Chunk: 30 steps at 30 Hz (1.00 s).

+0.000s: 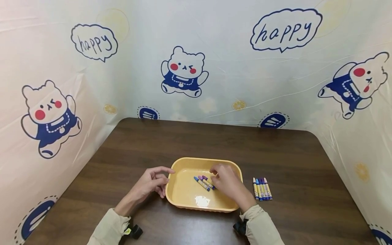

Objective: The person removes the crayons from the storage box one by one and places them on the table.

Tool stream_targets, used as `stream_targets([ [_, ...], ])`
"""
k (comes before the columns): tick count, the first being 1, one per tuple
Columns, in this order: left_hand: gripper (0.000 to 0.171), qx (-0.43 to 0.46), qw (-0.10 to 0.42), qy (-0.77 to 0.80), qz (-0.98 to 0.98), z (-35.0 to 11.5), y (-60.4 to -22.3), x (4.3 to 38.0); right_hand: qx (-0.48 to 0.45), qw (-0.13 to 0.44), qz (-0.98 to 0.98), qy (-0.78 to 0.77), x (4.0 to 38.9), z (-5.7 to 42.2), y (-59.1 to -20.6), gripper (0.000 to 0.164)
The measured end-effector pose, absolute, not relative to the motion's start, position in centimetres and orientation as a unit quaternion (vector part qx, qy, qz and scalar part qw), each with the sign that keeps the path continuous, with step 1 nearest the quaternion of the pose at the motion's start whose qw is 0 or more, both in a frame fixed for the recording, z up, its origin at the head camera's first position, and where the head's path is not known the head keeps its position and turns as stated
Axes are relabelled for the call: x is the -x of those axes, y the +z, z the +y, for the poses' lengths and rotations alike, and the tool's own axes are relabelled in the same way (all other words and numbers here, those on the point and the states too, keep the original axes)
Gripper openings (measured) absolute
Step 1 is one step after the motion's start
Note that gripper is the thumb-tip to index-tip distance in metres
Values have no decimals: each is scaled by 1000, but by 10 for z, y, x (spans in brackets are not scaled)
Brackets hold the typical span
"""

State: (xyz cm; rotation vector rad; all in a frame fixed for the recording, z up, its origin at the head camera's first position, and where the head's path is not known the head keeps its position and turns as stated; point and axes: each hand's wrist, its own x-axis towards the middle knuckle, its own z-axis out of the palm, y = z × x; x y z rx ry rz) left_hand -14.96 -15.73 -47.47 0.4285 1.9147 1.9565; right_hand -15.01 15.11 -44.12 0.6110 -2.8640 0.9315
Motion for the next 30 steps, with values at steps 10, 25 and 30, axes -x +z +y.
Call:
stream_targets([
  [10,37,-152,182,691,683,-157,-472,149,-189,19,-941,279,150,146,-457,14],
  [25,36,-153,184,687,686,-156,-471,148,-169,5,-950,264,147,144,-460,13],
  [30,36,-151,184,686,687,-157,-471,148,-168,8,-944,282,151,145,-460,11],
])
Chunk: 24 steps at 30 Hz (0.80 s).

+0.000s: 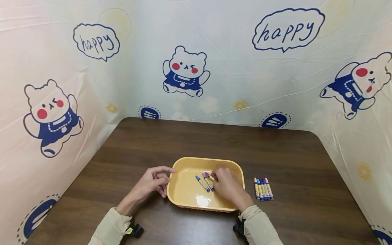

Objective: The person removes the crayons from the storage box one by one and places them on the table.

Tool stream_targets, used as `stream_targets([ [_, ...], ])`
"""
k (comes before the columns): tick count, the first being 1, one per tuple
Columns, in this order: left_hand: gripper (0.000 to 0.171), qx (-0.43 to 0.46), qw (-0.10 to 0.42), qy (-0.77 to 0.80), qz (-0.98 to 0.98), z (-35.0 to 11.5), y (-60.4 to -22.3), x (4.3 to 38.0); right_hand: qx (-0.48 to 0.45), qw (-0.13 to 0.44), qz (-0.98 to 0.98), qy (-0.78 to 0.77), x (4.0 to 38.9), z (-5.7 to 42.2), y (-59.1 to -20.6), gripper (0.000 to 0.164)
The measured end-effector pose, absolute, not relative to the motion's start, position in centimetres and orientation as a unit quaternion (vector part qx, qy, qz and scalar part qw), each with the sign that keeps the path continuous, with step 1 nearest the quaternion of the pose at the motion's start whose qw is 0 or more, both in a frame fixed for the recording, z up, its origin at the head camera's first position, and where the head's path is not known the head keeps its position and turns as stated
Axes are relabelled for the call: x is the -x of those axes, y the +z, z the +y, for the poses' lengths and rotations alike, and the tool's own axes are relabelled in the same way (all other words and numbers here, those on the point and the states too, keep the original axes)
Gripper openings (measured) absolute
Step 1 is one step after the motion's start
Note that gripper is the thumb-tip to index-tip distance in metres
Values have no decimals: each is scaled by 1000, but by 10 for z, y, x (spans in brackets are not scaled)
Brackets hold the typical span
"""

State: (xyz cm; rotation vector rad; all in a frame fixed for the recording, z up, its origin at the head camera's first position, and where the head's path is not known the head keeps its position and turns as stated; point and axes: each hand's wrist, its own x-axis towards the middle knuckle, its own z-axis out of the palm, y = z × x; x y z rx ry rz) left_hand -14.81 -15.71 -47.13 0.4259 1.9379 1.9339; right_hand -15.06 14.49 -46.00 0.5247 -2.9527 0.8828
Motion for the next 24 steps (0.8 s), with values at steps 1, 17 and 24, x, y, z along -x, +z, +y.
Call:
stream_targets([
  [1,37,-151,184,686,687,-157,-471,148,-168,11,-943,287,151,145,-459,11],
  [17,37,-147,182,683,692,-156,-470,148,-198,46,-935,290,155,160,-446,13],
  [24,36,-145,183,686,690,-157,-471,148,-185,69,-933,300,153,170,-433,14],
])
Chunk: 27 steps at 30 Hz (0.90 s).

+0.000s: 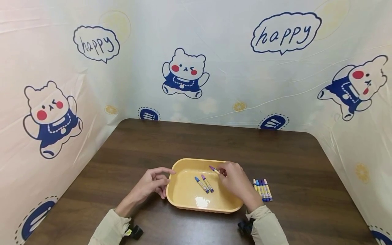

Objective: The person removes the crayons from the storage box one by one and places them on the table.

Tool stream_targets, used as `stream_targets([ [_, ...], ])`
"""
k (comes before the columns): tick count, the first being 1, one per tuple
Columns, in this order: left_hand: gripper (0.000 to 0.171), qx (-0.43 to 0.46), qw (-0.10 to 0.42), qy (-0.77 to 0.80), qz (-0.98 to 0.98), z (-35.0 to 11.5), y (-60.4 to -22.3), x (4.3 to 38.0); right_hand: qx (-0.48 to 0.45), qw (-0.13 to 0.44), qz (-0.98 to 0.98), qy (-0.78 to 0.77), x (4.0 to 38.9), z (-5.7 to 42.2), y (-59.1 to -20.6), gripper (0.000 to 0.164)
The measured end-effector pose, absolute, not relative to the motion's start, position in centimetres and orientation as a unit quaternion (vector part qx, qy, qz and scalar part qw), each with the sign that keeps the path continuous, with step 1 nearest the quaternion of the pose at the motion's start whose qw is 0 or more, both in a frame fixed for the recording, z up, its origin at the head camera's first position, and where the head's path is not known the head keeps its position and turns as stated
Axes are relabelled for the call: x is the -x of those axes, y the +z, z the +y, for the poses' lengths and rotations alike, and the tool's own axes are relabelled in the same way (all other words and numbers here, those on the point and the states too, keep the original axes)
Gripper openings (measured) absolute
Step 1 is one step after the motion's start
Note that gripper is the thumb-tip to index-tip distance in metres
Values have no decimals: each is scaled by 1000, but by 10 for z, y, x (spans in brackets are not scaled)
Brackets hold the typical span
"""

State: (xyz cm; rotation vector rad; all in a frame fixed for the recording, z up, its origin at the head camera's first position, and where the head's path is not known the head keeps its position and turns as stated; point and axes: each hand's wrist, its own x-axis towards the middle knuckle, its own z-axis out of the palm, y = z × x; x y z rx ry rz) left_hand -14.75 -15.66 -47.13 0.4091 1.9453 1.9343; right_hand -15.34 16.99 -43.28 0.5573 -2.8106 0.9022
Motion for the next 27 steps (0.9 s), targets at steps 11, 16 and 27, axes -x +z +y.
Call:
stream_targets([
  [11,36,-147,183,685,690,-157,-472,147,-177,85,-932,303,146,184,-410,15],
  [16,36,-149,182,685,689,-157,-473,148,-163,93,-934,304,142,191,-401,15],
  [27,36,-145,184,686,689,-158,-474,148,-150,133,-928,314,123,211,-407,15],
])
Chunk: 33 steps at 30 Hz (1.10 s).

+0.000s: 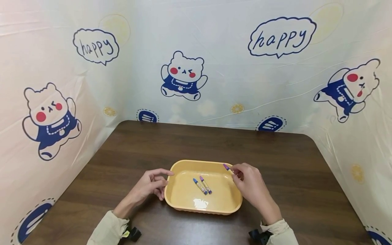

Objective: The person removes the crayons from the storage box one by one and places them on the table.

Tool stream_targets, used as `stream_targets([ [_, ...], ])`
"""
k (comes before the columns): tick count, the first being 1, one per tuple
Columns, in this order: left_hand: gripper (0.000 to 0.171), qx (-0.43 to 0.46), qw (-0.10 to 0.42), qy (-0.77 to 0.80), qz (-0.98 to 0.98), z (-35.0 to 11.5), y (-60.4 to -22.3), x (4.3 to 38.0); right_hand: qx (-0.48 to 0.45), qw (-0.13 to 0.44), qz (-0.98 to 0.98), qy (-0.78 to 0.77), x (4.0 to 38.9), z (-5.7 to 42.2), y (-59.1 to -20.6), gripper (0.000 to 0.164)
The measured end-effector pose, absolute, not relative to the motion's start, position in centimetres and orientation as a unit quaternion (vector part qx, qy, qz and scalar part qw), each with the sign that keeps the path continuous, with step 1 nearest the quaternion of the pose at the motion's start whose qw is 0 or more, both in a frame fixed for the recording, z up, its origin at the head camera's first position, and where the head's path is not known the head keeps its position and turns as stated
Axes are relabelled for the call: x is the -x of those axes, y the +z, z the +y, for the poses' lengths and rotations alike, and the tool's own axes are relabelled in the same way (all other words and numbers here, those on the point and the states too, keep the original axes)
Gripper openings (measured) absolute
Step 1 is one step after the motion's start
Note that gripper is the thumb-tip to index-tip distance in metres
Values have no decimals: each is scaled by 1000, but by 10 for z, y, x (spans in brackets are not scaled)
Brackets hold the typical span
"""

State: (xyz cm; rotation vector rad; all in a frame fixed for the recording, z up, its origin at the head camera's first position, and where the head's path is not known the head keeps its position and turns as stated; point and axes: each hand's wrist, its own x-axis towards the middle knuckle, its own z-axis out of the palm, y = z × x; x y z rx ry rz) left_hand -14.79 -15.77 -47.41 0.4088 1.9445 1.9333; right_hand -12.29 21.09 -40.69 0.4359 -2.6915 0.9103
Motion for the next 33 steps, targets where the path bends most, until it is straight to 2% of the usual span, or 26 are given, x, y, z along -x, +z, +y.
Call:
stream_targets([
  [12,37,-139,191,688,686,-157,-477,147,-126,196,-918,322,107,240,-413,19],
  [33,38,-143,187,696,678,-158,-474,148,-26,188,-929,317,103,289,-434,16],
])
